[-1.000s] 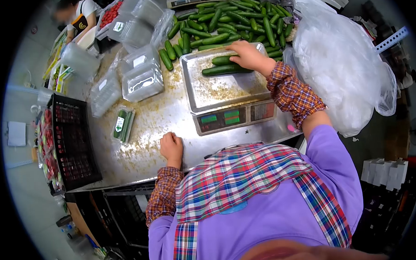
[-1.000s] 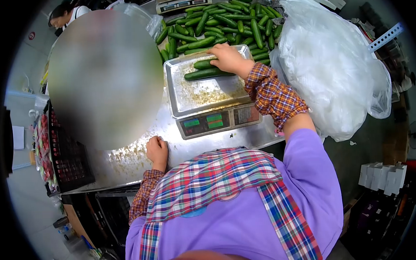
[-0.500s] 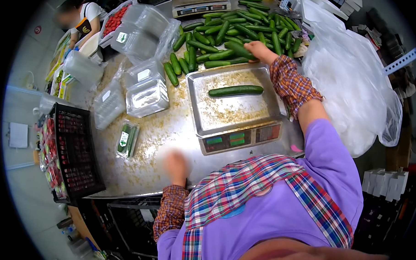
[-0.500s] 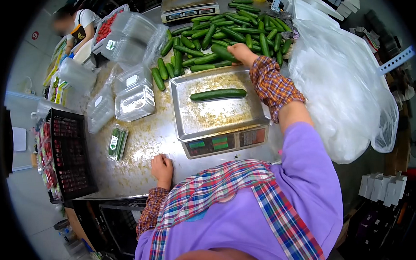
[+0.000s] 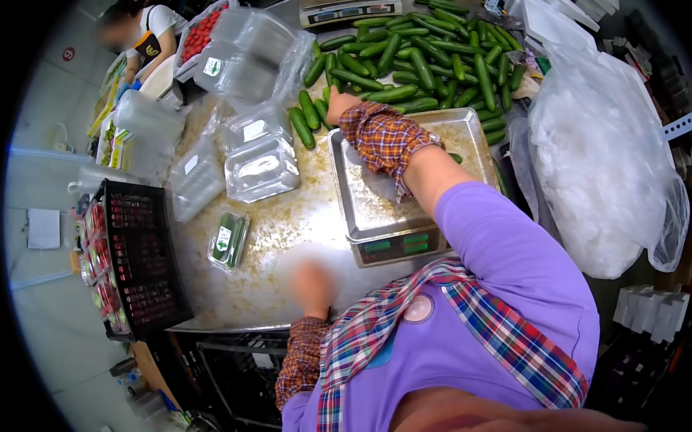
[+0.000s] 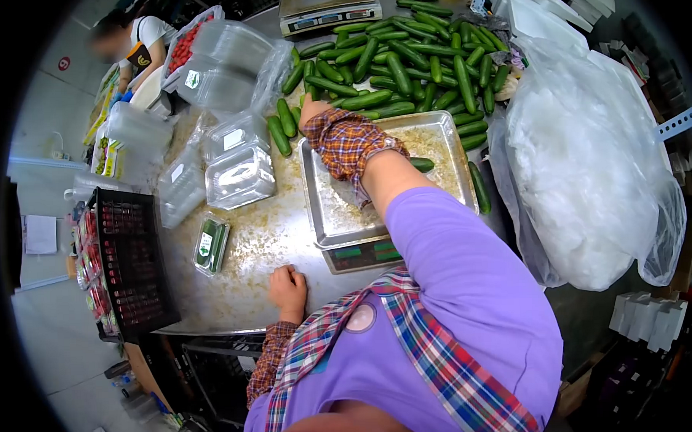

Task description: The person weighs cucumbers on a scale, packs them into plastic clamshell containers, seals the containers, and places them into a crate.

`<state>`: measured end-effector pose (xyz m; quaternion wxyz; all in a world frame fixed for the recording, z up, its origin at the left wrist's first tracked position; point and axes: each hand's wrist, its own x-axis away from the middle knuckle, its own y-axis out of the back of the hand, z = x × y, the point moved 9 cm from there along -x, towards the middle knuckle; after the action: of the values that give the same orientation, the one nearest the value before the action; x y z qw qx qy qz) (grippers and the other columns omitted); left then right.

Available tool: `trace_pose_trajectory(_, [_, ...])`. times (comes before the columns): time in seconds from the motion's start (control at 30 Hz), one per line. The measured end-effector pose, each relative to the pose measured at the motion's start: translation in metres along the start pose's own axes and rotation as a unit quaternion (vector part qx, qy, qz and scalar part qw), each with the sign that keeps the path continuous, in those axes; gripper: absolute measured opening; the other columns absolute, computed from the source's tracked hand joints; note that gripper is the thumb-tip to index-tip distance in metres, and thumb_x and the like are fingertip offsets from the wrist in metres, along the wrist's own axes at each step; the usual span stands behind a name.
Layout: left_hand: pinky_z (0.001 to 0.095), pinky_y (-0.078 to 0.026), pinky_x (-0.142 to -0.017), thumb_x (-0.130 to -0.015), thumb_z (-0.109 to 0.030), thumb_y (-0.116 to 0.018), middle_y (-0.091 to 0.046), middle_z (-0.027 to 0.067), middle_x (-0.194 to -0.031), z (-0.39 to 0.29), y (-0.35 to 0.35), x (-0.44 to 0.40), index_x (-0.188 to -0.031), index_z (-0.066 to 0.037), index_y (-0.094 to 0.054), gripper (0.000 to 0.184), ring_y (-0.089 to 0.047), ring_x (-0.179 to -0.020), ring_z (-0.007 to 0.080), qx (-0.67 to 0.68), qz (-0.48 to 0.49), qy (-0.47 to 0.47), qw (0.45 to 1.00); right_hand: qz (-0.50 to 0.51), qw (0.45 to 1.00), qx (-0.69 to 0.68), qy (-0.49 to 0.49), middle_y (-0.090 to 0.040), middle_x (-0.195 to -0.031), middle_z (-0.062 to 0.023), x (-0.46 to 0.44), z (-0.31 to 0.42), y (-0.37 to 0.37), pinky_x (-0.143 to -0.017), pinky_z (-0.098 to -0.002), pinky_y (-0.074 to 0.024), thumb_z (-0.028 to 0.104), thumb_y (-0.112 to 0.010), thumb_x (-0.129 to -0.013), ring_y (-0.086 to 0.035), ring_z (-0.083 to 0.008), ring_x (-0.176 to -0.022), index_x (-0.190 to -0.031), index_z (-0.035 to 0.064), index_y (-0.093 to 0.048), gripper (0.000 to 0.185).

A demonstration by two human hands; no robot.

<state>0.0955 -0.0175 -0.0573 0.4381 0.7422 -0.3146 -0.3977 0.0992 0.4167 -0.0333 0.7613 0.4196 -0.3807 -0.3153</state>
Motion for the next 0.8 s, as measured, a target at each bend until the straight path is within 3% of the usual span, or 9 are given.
trace_pose_trajectory(0.03, [0.0412, -0.042, -0.062, -0.074, -0.011, -0.054, -0.055, 0.009, -0.077, 0.0, 0.002, 0.001, -0.076, -0.007, -0.055, 0.004, -0.051, -0.074, 0.0298, 0.008, -0.005, 0.002, 1.0, -0.027, 0.999, -0.042, -0.015, -0.058, -0.111, -0.0248, -0.014, -0.011, -0.006, -0.081, -0.0406, -0.0497, 0.023, -0.053, -0.079, -0.062, -0.0334, -0.094, -0.138, -0.0033, -0.027, 0.069])
trace_pose_trajectory(0.13, [0.0416, -0.042, -0.063, -0.074, -0.009, -0.054, -0.054, 0.01, -0.077, 0.0, 0.011, -0.006, -0.076, -0.007, -0.054, 0.003, -0.051, -0.074, 0.0307, 0.045, -0.012, 0.013, 0.999, 0.075, 0.989, -0.115, 0.06, -0.062, -0.108, -0.0191, -0.045, -0.032, -0.021, -0.081, -0.0401, -0.0498, 0.024, -0.062, -0.08, -0.062, -0.0304, -0.092, -0.128, 0.0021, -0.047, 0.055])
trace_pose_trajectory(0.23, [0.042, -0.042, -0.064, -0.073, -0.009, -0.054, -0.054, 0.0109, -0.077, 0.003, 0.01, -0.004, -0.076, -0.007, -0.054, 0.004, -0.051, -0.074, 0.0313, 0.106, 0.022, 0.074, 0.991, 0.141, 0.916, -0.374, 0.033, -0.065, -0.104, -0.0132, 0.046, -0.063, 0.041, -0.077, -0.0378, -0.0505, 0.018, -0.066, -0.081, -0.063, -0.0225, -0.082, -0.121, 0.0032, -0.055, 0.045])
trace_pose_trajectory(0.3, [0.0425, -0.042, -0.064, -0.073, -0.01, -0.054, -0.055, 0.0112, -0.077, 0.005, 0.008, -0.003, -0.077, -0.006, -0.053, 0.005, -0.051, -0.074, 0.0317, 0.095, 0.025, 0.059, 0.993, 0.107, 0.962, -0.197, 0.158, -0.063, -0.109, -0.0125, 0.094, -0.072, 0.08, -0.083, -0.0373, -0.0476, 0.011, -0.062, -0.084, -0.061, -0.0229, -0.089, -0.126, 0.0056, -0.053, 0.043])
trace_pose_trajectory(0.4, [0.0427, -0.042, -0.065, -0.074, -0.011, -0.054, -0.055, 0.0111, -0.077, 0.009, 0.004, -0.002, -0.077, -0.006, -0.054, 0.006, -0.051, -0.074, 0.0317, 0.085, 0.032, 0.058, 0.994, 0.075, 0.964, -0.105, 0.231, -0.057, -0.121, -0.016, 0.13, -0.104, 0.096, -0.09, -0.0355, -0.0434, 0.009, -0.063, -0.082, -0.055, -0.0259, -0.105, -0.126, 0.0066, -0.053, 0.046])
trace_pose_trajectory(0.5, [0.043, -0.043, -0.065, -0.075, -0.012, -0.054, -0.056, 0.011, -0.077, 0.009, -0.001, -0.007, -0.078, -0.006, -0.054, 0.007, -0.052, -0.075, 0.0315, 0.074, 0.037, 0.056, 0.995, 0.077, 0.976, -0.05, 0.197, -0.056, -0.123, -0.0142, 0.151, -0.124, 0.095, -0.097, -0.0362, -0.0406, 0.006, -0.061, -0.082, -0.053, -0.0271, -0.111, -0.125, 0.0072, -0.053, 0.044])
trace_pose_trajectory(0.63, [0.0431, -0.044, -0.065, -0.076, -0.016, -0.054, -0.058, 0.0104, -0.079, 0.006, 0.004, 0.002, -0.082, -0.007, -0.057, 0.01, -0.053, -0.076, 0.0308, 0.055, 0.022, 0.035, 0.998, 0.044, 0.981, -0.021, 0.187, -0.054, -0.124, -0.0137, 0.203, -0.134, 0.087, -0.094, -0.0376, -0.0432, 0.008, -0.059, -0.084, -0.053, -0.0292, -0.112, -0.126, 0.0111, -0.053, 0.043])
trace_pose_trajectory(0.7, [0.0431, -0.044, -0.065, -0.076, -0.016, -0.055, -0.058, 0.0103, -0.08, 0.007, 0.004, -0.002, -0.083, -0.007, -0.057, 0.011, -0.054, -0.077, 0.0307, 0.049, 0.018, 0.029, 0.998, -0.02, 0.969, -0.031, 0.244, -0.055, -0.124, -0.0113, 0.216, -0.134, 0.095, -0.092, -0.0373, -0.0444, 0.013, -0.06, -0.086, -0.054, -0.0277, -0.111, -0.126, 0.0125, -0.053, 0.041])
trace_pose_trajectory(0.8, [0.0429, -0.044, -0.065, -0.077, -0.017, -0.055, -0.059, 0.0094, -0.081, 0.017, -0.01, 0.004, -0.083, -0.009, -0.058, 0.011, -0.054, -0.077, 0.0303, 0.053, 0.032, 0.043, 0.997, -0.084, 0.971, -0.078, 0.212, -0.058, -0.121, -0.0137, 0.209, -0.144, 0.098, -0.093, -0.0374, -0.0444, 0.02, -0.061, -0.086, -0.056, -0.028, -0.109, -0.124, 0.0118, -0.055, 0.039])
